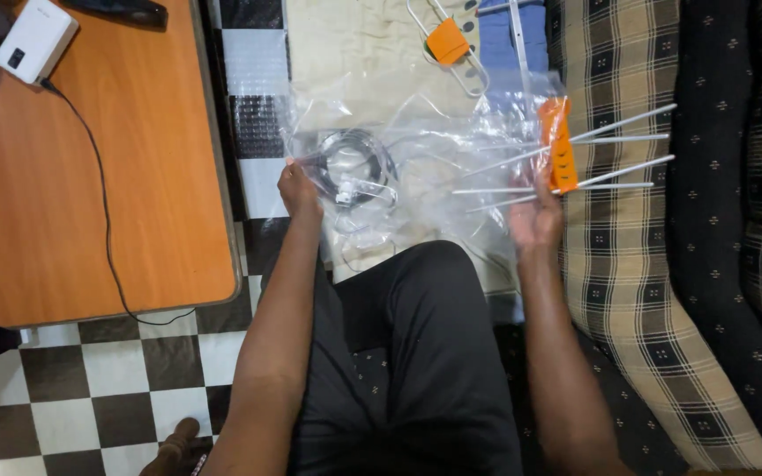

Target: Assemble a television antenna from its plastic and metal components.

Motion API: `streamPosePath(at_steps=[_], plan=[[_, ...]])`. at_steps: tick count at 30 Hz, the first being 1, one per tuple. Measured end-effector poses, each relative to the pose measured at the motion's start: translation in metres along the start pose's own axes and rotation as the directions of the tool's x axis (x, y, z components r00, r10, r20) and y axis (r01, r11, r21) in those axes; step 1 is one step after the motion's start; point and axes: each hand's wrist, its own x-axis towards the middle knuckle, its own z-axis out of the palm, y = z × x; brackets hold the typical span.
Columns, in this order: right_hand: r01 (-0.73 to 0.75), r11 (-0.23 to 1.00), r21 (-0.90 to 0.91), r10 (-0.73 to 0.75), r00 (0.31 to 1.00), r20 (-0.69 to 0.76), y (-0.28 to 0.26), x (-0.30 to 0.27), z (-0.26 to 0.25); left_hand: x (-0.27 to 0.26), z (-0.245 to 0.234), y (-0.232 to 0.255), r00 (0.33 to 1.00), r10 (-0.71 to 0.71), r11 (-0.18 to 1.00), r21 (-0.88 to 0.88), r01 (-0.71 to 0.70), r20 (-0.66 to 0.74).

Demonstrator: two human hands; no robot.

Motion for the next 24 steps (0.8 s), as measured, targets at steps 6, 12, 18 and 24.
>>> streamPosePath(at_steps=[6,12,18,24], plan=[[0.161,0.987,-0.032,-0.151,0.968,0.201,-0.048,0.025,-0.005,0.020,0.010,-0.045,0.981,-0.049,0.923,-0.368,0.116,0.185],[0.358,0.928,-0.107,-0.298,0.882,0.366,-0.089,0.021,0.058,-0.050,-0.020,0.075,0.986,0.020,0.997,0.075,-0.033,0.168],[0.158,0.979,0.126,-0.189,0.933,0.306,-0.083,0.080,0.098,-0.055,-0.023,0.085,0.987,0.050,0.955,0.283,-0.092,0.153],[-0.194,0.980,0.051,0.169,0.935,0.313,0.011,0.197,0.080,-0.059,-0.025,0.099,0.976,0.042,0.913,0.388,-0.125,0.215]])
